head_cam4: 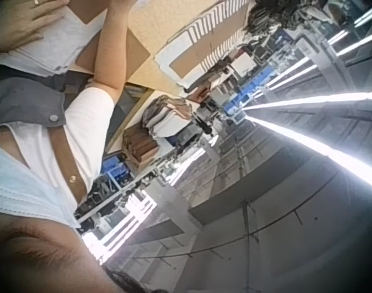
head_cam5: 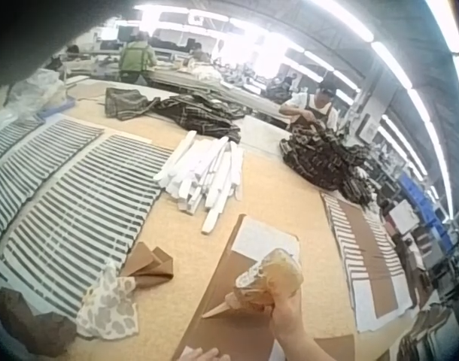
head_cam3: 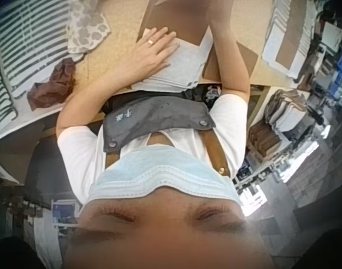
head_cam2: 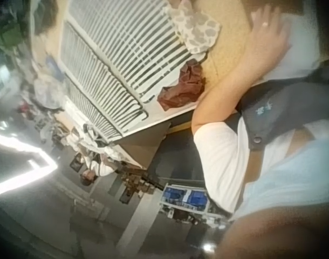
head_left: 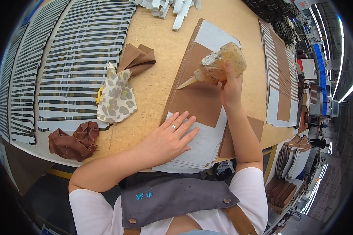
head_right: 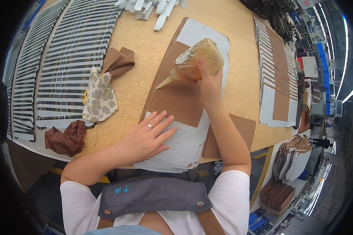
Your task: Applying glue to leather pieces and bonding them together to create larger components.
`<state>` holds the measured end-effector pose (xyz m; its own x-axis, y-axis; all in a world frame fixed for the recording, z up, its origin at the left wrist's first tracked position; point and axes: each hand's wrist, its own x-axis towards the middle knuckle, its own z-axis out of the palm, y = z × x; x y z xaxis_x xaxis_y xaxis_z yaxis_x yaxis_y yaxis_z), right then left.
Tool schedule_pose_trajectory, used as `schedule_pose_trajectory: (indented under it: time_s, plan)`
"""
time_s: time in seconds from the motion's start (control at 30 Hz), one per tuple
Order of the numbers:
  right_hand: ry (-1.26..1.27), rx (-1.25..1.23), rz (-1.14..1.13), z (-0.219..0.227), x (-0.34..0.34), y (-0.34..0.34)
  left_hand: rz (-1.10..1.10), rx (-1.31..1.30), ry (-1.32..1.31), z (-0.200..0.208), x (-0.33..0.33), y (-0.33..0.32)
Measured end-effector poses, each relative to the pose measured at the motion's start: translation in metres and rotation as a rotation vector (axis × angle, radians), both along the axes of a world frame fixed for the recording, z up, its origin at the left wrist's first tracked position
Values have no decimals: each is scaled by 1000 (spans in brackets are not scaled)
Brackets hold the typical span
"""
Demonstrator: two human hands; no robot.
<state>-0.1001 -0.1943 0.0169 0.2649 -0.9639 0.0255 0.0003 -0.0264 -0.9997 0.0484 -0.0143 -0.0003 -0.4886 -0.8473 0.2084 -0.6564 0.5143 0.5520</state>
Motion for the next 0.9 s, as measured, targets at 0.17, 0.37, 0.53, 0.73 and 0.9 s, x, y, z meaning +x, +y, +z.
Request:
schedule_pose_trajectory:
  time_s: [0.17,0.37,0.53,0.73,0.9]
  plan:
    - [-45,24,34,-2,-3,17,-17,1,6,0,0,0]
    - [-66,25,39,-2,-5,38,-22,-6,-8,1,0,1]
    - [-95,-4,54,-5,-8,49,-32,-7,6,-1,-1,2]
    - [-192,404,12,6,-9,39,-33,-14,8,-1,-1,3]
    - [-150,71,-106,4,-7,1,-29,-19,14,-1,-2,3]
